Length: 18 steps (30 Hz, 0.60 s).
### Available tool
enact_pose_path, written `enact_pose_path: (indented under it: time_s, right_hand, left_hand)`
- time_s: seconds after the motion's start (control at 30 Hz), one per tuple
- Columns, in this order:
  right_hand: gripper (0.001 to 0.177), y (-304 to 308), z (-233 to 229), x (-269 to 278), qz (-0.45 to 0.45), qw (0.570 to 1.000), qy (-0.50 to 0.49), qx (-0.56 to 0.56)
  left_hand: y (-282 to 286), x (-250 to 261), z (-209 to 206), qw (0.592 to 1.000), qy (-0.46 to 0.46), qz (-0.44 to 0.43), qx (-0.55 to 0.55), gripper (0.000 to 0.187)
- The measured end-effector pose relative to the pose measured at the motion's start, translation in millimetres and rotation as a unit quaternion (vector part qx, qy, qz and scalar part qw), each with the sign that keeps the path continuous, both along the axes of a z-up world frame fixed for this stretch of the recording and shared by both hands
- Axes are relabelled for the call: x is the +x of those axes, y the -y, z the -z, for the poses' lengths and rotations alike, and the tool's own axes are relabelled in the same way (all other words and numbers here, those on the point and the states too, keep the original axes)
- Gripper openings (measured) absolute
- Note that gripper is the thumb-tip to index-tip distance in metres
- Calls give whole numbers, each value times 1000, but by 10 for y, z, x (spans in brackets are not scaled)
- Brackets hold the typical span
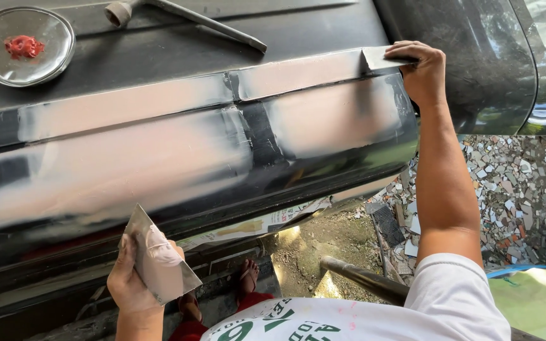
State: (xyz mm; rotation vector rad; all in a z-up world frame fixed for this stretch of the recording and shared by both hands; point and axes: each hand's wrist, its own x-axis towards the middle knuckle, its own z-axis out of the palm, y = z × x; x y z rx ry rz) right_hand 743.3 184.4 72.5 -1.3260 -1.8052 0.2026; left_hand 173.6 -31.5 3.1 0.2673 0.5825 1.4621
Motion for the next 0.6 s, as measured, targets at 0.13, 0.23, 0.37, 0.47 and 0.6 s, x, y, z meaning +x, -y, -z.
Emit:
enact_pose_path:
  time_s: [0.13, 0.23, 0.37, 0.47, 0.6]
  right_hand:
    - [57, 41, -65, -152, -11, 1000, -3, -29]
    - [59, 22, -85, -257, -24, 999, -8, -46]
    - [54, -2, -196, -493, -42, 998, 5, -53]
    - [61, -47, -258, -698, -59, 995, -2, -80]
    - [52, -173, -252, -937, -102, 991, 1, -91]
  left_hand:
    - [5, 21, -26, 999, -12, -24, -34, 15]
    - [8, 40, -85, 999, -28, -25, -26, 14]
    - [12, 29, -104, 999, -6, -24, -32, 12]
    - [27, 21, -154, 999, -5, -21, -24, 14]
    - [76, -31, -134, 998, -26, -46, -42, 15]
